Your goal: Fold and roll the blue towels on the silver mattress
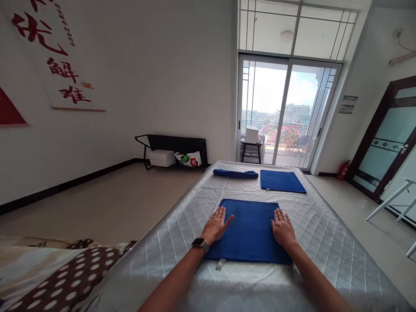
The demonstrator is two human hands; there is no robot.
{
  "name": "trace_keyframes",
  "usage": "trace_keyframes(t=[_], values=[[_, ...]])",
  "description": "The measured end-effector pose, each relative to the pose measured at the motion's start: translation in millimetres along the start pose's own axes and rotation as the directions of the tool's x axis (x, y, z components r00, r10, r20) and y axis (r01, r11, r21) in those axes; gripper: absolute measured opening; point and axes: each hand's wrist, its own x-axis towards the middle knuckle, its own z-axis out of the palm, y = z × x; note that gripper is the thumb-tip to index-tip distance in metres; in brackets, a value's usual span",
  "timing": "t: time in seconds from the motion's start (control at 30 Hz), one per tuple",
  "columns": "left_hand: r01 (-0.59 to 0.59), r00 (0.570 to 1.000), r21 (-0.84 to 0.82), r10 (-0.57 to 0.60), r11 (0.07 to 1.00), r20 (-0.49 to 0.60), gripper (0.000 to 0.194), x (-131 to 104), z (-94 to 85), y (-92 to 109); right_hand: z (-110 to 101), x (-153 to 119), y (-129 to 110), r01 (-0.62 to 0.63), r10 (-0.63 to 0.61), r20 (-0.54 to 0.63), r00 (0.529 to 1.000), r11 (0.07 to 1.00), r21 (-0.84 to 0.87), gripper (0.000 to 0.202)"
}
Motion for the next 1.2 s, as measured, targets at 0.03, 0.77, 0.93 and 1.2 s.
trace_keyframes(t=[0.03, 0.77, 0.93, 1.2], values=[[0.0, 1.0, -0.001, 0.0, 1.0, 0.003, 0.082, 0, -0.4, 0, -2, -4, -1, 0.002, -0.002, 0.033, 0.999, 1.0, 0.007, 0.061], [-0.361, 0.919, -0.185, 0.382, 0.914, 0.094, 0.077, -33, 27.7, 180, 17, -34, 6, 0.01, -0.012, 0.086, 0.996, 1.0, 0.016, 0.06], [-0.25, 0.96, -0.103, 0.26, 0.963, 0.104, 0.084, -40, 9.1, 102, 7, -35, 0, -0.008, 0.007, 0.092, 0.996, 1.0, 0.013, 0.061], [-0.002, 0.993, -0.014, 0.004, 1.0, 0.118, 0.092, -72, -17.6, -12, 4, -35, -4, -0.017, 0.015, 0.081, 0.997, 1.0, 0.016, 0.061]])
